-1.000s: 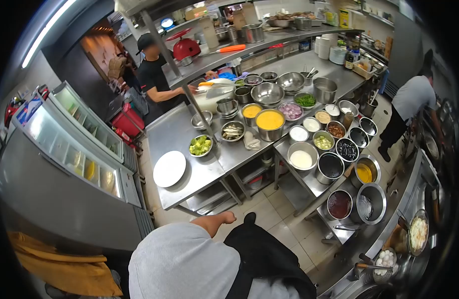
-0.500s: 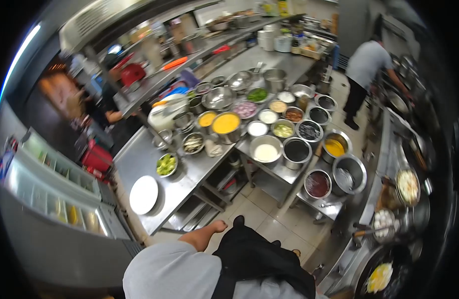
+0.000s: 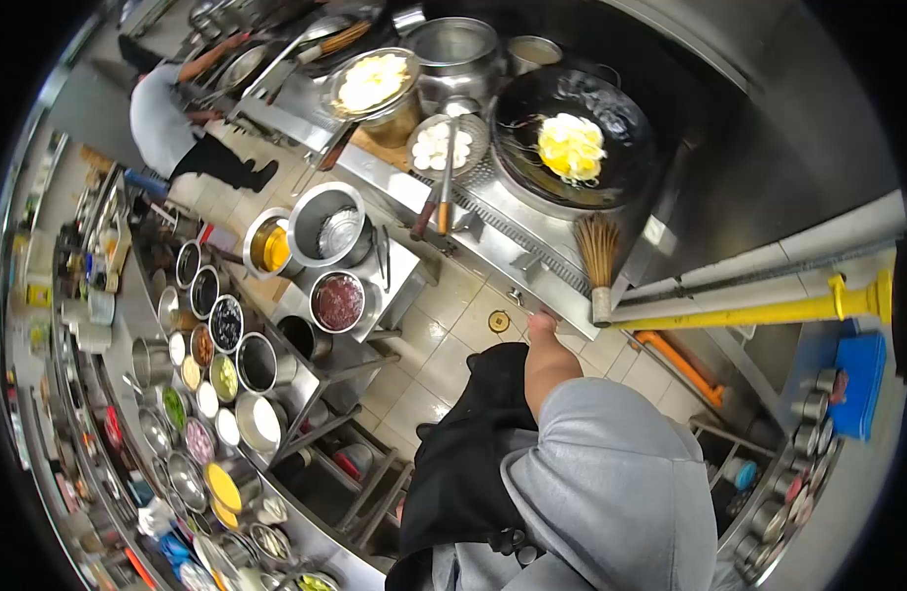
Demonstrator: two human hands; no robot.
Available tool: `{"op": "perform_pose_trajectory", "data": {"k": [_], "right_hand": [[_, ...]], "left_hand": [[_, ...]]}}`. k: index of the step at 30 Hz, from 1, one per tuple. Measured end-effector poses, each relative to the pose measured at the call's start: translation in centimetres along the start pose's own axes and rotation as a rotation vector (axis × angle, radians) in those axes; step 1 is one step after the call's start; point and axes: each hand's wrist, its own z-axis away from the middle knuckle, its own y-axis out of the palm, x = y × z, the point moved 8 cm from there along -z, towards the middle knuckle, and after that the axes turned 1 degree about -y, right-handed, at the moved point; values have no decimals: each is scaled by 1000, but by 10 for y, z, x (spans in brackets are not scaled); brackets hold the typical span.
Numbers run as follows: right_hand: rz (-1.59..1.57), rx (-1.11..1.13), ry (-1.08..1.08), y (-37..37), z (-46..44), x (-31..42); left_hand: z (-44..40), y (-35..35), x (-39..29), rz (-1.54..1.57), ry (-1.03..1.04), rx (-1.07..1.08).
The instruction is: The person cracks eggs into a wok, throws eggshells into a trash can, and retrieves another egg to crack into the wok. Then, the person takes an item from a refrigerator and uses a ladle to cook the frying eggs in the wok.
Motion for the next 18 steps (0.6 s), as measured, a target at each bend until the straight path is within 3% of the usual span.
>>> {"op": "perform_pose_trajectory", "data": {"k": [8,14,18], "right_hand": [[62,96,-124,12,17,6],[7,99,-8,6,66,31],[170,113,-113,11,16,-1]], "left_hand": [[-15,-7,-27,-40,18,37],[-22,-13,-38,-57,41,37],[-24,-13,-43,-60,44,38]]}}
